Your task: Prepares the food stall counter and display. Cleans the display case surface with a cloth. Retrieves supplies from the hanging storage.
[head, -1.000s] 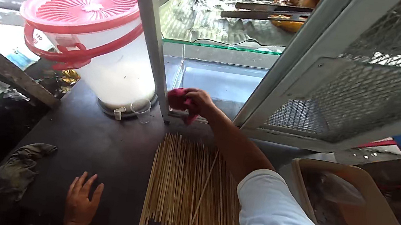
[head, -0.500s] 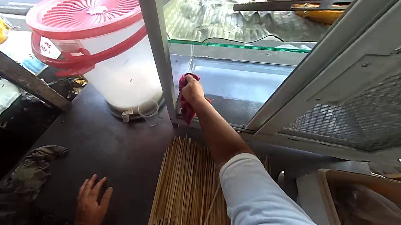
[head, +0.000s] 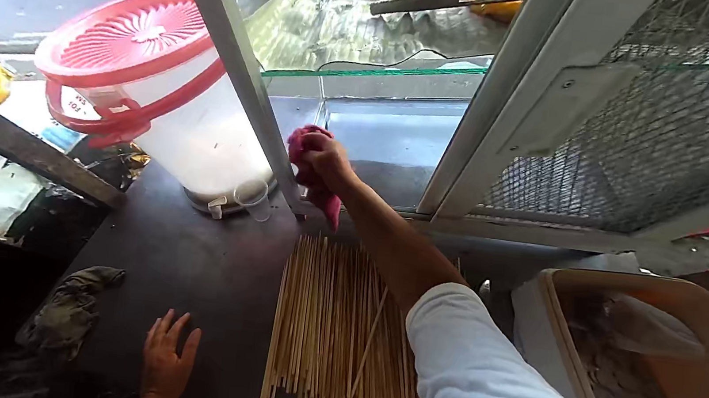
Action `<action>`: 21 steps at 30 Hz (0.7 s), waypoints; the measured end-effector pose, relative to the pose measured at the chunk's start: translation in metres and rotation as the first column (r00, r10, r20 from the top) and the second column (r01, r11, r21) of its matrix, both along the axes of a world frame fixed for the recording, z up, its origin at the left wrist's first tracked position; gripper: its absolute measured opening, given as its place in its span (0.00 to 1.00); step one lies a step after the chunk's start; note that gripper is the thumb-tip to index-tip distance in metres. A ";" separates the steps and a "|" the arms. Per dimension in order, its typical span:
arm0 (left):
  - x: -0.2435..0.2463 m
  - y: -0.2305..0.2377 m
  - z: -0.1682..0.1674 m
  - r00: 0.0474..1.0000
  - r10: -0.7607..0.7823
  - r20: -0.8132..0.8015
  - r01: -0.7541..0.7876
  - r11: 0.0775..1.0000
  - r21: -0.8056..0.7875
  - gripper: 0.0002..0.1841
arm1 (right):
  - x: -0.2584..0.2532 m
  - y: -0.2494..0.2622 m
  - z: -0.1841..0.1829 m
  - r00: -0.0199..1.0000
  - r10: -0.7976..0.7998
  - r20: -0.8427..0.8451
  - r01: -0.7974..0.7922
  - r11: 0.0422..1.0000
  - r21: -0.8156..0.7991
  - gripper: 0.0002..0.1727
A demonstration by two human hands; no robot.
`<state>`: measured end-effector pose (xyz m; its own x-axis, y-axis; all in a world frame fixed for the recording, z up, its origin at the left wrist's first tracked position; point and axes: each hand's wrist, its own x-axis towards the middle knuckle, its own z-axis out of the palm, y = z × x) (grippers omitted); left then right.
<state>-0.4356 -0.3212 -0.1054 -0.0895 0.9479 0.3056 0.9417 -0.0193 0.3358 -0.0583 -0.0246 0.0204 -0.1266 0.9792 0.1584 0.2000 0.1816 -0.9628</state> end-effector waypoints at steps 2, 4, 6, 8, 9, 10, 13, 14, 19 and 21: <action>0.000 0.001 0.002 1.000 0.003 -0.005 -0.003 1.000 0.002 0.34 | -0.018 -0.003 0.008 0.981 -0.086 0.172 0.078 0.995 0.057 0.19; 0.001 0.002 -0.001 1.000 0.001 -0.012 -0.001 1.000 0.014 0.35 | -0.025 0.005 -0.003 0.934 -0.154 0.324 0.141 0.988 0.064 0.16; 0.000 0.002 -0.002 1.000 0.002 -0.025 -0.001 1.000 0.010 0.36 | -0.023 0.021 -0.022 0.869 -0.151 0.471 0.160 0.987 0.020 0.16; 0.000 0.001 -0.002 1.000 0.007 -0.025 -0.007 1.000 0.006 0.35 | -0.025 0.034 -0.026 0.828 -0.152 0.540 0.181 0.983 -0.001 0.17; 0.000 -0.001 -0.002 1.000 0.008 -0.022 -0.007 1.000 0.006 0.35 | -0.025 0.033 -0.026 0.820 -0.144 0.553 0.176 0.984 -0.006 0.17; -0.001 0.000 -0.001 1.000 0.004 -0.021 -0.004 1.000 0.005 0.35 | -0.024 0.027 -0.025 0.829 -0.120 0.547 0.152 0.988 -0.014 0.17; -0.001 0.000 -0.003 1.000 -0.009 -0.016 0.009 1.000 0.011 0.33 | -0.010 -0.002 -0.024 0.936 0.038 0.349 -0.035 0.999 -0.016 0.16; -0.001 -0.002 -0.004 1.000 -0.009 -0.014 0.009 1.000 0.009 0.33 | -0.003 -0.010 -0.026 0.979 0.100 0.180 -0.098 0.995 -0.021 0.16; -0.006 -0.003 -0.004 1.000 -0.018 0.001 0.018 1.000 -0.018 0.30 | 0.040 0.009 0.011 0.950 -0.264 -0.165 0.265 0.964 -0.016 0.16; -0.005 -0.004 0.001 1.000 -0.024 -0.008 0.024 0.999 -0.036 0.30 | 0.064 0.039 0.027 0.829 -0.528 0.184 0.526 0.848 0.066 0.17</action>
<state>-0.4406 -0.3253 -0.1043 -0.0644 0.9602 0.2718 0.9438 -0.0298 0.3291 0.0060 0.0139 0.0476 0.3798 0.9039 0.1966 0.4449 0.0078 -0.8955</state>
